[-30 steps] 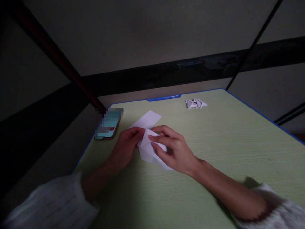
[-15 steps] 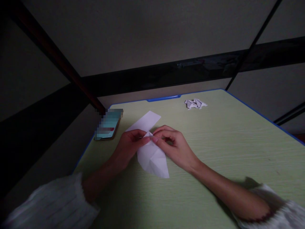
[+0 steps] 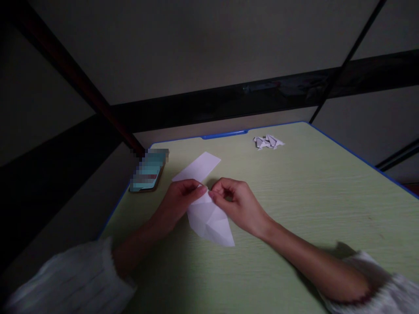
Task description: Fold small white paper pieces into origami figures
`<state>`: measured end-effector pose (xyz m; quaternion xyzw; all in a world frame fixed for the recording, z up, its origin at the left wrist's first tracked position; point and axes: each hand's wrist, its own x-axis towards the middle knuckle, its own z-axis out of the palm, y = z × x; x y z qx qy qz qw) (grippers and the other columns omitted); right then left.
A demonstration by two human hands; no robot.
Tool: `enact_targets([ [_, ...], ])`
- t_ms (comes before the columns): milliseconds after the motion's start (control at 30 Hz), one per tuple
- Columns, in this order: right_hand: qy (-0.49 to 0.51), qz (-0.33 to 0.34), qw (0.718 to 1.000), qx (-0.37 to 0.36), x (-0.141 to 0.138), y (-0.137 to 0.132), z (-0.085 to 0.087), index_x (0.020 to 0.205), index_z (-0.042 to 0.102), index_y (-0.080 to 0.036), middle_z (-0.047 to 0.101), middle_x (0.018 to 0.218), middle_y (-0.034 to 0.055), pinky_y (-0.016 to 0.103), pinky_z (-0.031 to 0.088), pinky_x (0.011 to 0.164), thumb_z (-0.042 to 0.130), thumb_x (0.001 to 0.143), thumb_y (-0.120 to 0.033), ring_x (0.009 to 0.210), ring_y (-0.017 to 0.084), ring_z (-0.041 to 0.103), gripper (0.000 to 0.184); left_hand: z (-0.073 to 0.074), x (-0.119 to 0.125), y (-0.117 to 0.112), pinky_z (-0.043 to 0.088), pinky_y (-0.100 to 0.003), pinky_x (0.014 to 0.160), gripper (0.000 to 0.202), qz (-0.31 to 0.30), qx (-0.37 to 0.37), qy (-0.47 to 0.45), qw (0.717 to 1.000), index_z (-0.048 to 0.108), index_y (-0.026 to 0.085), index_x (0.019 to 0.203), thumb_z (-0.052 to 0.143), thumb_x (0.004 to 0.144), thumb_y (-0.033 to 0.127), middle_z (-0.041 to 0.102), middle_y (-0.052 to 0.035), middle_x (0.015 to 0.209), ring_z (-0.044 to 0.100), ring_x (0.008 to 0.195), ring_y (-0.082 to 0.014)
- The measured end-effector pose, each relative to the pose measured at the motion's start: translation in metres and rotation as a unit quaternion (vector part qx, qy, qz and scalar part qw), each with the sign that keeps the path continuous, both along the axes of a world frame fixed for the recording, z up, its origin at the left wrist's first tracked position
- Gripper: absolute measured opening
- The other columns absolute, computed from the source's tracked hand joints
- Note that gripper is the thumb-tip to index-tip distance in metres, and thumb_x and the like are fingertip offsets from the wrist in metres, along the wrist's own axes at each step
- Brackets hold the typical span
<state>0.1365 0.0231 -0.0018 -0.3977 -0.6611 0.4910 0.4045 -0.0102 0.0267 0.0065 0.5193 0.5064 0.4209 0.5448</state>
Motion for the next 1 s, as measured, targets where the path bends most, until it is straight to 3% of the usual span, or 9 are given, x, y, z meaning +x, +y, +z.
enact_targets([
  [400,0.091,-0.04,0.994,-0.055,-0.0037,0.0029,0.0026,0.062,0.048,-0.015,0.046,0.052,-0.0044,0.017,0.029,0.039,0.062,0.066,-0.028,0.044,0.005,0.039,0.019,0.0016,-0.0006,-0.0009,0.024,-0.017,0.042,0.02,0.045,0.045,-0.014,0.998,0.053,0.012,0.05,0.059,0.062,0.027,0.044,0.0052,0.046,0.035,0.044,-0.0049],
  [600,0.132,-0.074,0.988,-0.033,-0.0029,0.0039,-0.0002,0.061,0.046,-0.016,0.044,0.049,-0.0066,0.017,0.029,0.04,0.07,0.058,-0.022,0.044,0.005,0.039,0.025,0.0006,-0.0008,-0.0026,0.032,-0.018,0.044,0.015,-0.05,-0.051,-0.02,0.997,0.055,0.012,0.057,0.066,0.052,0.022,0.055,0.002,0.053,0.046,0.047,-0.0076],
  [767,0.124,-0.076,0.989,-0.003,-0.003,0.003,0.0002,0.06,0.045,-0.017,0.044,0.05,-0.0065,0.017,0.029,0.04,0.07,0.058,-0.02,0.044,0.005,0.039,0.025,0.001,0.0017,-0.0048,0.026,-0.018,0.04,0.018,-0.029,-0.048,0.002,0.998,0.051,0.012,0.05,0.066,0.051,0.022,0.051,0.0033,0.046,0.042,0.041,-0.006],
  [1000,0.152,-0.072,0.985,-0.042,-0.0036,0.004,0.0032,0.068,0.047,-0.017,0.046,0.047,-0.0074,0.016,0.028,0.037,0.069,0.058,-0.024,0.039,0.004,0.039,0.026,-0.0009,0.0018,-0.0047,0.019,-0.019,0.04,0.028,0.002,-0.02,0.016,1.0,0.05,0.012,0.048,0.058,0.061,0.035,0.039,0.0053,0.042,0.031,0.039,-0.0045],
])
